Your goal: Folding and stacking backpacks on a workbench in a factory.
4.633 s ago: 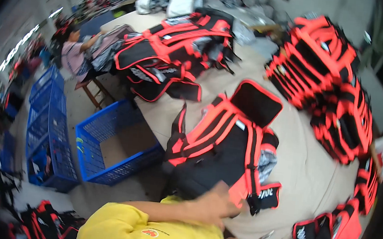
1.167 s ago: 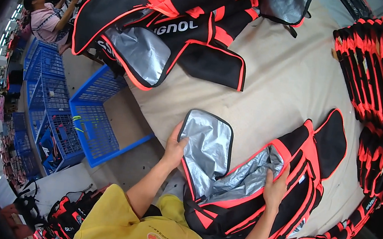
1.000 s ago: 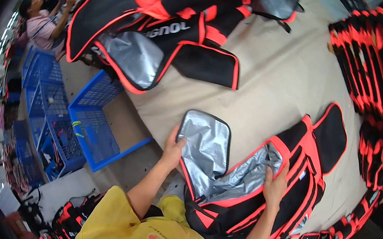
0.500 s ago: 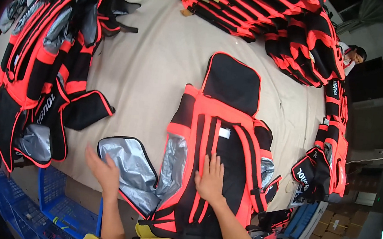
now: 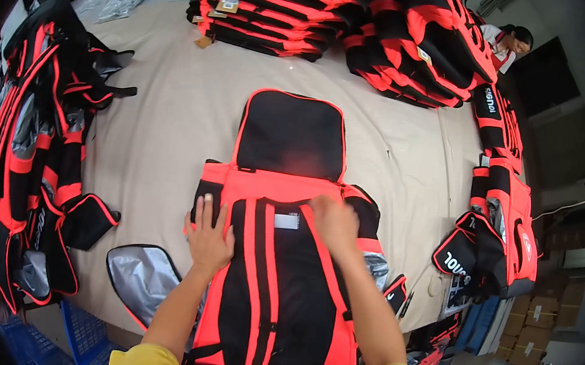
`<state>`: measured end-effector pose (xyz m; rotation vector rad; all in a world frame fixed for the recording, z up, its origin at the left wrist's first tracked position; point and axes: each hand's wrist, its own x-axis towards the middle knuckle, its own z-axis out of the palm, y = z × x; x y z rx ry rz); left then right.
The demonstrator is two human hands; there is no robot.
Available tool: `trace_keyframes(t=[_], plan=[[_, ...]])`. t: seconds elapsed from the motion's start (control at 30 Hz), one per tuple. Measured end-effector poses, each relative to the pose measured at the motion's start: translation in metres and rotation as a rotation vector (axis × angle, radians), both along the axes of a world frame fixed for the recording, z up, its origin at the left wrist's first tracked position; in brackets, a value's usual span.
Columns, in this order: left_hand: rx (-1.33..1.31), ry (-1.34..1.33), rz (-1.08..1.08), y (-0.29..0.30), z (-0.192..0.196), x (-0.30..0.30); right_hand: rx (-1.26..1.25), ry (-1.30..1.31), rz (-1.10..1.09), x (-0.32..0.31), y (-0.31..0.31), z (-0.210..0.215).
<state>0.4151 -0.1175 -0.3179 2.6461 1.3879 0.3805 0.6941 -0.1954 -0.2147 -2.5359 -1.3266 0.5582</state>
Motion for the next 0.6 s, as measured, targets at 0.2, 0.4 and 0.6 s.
trace_keyframes(t=[0.2, 0.4, 0.6], plan=[[0.005, 0.005, -0.043, 0.004, -0.014, -0.002, -0.070, -0.468, 0.216, 0.095, 0.024, -0.091], [-0.021, 0.016, -0.037, 0.002, -0.010, 0.006, 0.296, -0.230, 0.459, 0.023, 0.098, -0.067], [-0.045, 0.012, -0.016, 0.003, -0.015, 0.003, 0.238, 0.673, 0.475, -0.086, 0.185, -0.064]])
